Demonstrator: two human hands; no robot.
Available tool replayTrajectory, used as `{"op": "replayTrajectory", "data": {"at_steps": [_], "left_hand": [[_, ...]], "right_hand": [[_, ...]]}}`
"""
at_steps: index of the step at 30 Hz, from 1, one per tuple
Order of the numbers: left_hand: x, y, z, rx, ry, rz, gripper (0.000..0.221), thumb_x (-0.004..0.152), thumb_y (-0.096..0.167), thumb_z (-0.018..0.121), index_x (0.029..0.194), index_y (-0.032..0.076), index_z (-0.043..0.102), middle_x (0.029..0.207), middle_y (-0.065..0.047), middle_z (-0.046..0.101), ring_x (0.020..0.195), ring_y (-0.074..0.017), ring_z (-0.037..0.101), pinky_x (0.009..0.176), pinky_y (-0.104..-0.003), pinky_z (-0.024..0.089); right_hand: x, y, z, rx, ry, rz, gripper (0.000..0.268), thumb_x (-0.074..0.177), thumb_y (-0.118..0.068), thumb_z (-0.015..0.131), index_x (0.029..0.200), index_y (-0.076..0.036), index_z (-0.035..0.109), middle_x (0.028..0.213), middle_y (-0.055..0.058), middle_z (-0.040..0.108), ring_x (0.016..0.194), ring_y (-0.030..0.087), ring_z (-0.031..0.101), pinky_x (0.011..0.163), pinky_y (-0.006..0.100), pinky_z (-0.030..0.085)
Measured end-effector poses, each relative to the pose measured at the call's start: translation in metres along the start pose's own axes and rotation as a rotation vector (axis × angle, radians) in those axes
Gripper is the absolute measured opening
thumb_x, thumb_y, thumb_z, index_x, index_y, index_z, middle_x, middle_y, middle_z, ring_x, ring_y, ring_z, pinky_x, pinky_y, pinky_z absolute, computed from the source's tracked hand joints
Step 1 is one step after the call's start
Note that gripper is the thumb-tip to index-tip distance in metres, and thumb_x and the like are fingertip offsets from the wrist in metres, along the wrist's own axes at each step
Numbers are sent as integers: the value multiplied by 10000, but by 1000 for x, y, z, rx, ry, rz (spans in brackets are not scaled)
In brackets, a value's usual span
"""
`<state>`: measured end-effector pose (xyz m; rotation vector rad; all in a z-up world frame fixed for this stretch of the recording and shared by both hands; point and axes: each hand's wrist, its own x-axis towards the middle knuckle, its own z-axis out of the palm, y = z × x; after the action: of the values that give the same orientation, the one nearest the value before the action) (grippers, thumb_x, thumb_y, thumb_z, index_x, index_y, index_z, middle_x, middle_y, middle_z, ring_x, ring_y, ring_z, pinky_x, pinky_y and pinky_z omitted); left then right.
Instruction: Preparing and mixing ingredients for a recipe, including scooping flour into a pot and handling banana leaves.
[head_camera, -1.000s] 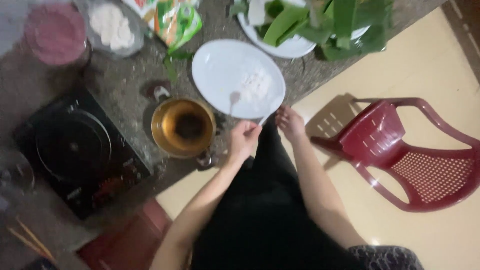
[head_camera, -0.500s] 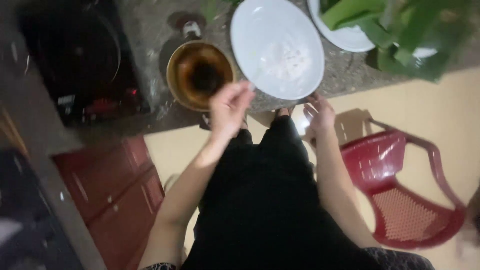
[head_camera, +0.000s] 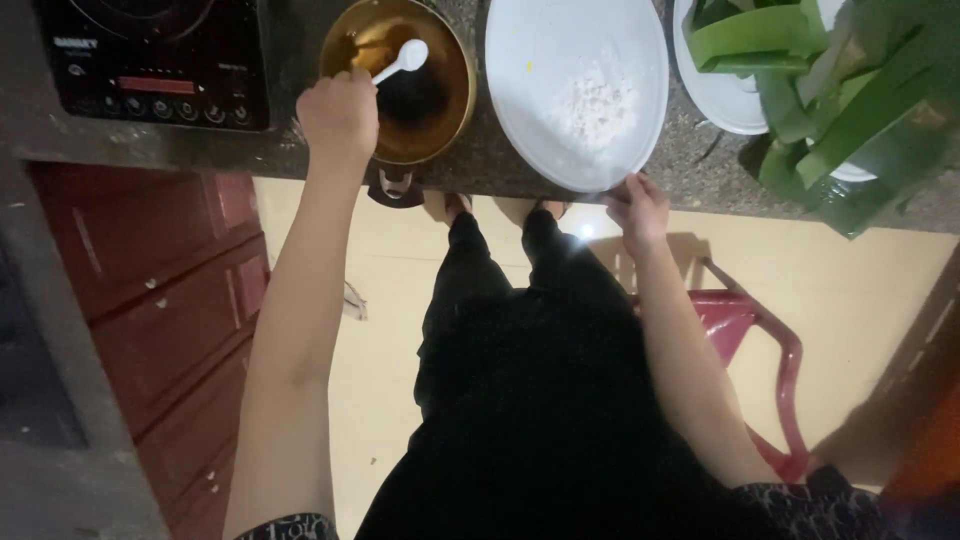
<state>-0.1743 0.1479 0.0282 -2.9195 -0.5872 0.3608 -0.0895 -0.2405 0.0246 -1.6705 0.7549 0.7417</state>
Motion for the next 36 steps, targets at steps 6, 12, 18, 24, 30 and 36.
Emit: {"op": "replayTrajectory", "data": {"at_steps": [6,12,18,24,30,36], "left_hand": [[11,17,21,-42,25,-12,261,865,77,419,849,85,679,775,-128,680,742,-312,616,606,-411,456],[25,13,44,169,36,166,157,800,116,569,803,142,724,720,-70,694,730,-249,603,653,-378,440],[24,15,10,14,-221,120,133,838,81,583,918,85,690,817,-129,696,762,-279,648,599,-386,513],[10,4,-6,-102,-153,104,210,863,35,481,930,78,675,799,-169,677,746,-331,655,608,-426,526],[-17,-3,-60,-527,-232,-189,356,979,224,365,807,73,637,686,-96,635,623,-279,620,581,-378,494],[-35,7,-78,-211,-176,-72,235,982,182,510,836,68,654,695,-97,627,570,-241,615,553,-322,519]], "right_hand": [[-8,6,-4,-72,-71,-21,153,902,-243,551,980,-120,600,940,47,670,876,181,669,778,291,497],[-28,2,3,-176,-75,-89,275,899,-242,551,1078,-45,617,868,46,672,742,151,619,689,245,514],[-7,8,-16,-137,82,-109,418,879,-256,527,1252,-68,513,1089,99,623,879,214,644,818,316,545],[33,0,-22,-112,57,-271,336,892,-168,557,1198,-27,567,939,56,651,704,139,624,563,226,538],[5,-25,3,-153,29,-276,343,873,-157,524,1201,-88,597,904,32,667,685,119,621,539,201,532],[35,-6,-2,-169,-34,-413,225,830,-130,635,1044,-58,641,758,47,644,591,122,577,467,261,479]]}}
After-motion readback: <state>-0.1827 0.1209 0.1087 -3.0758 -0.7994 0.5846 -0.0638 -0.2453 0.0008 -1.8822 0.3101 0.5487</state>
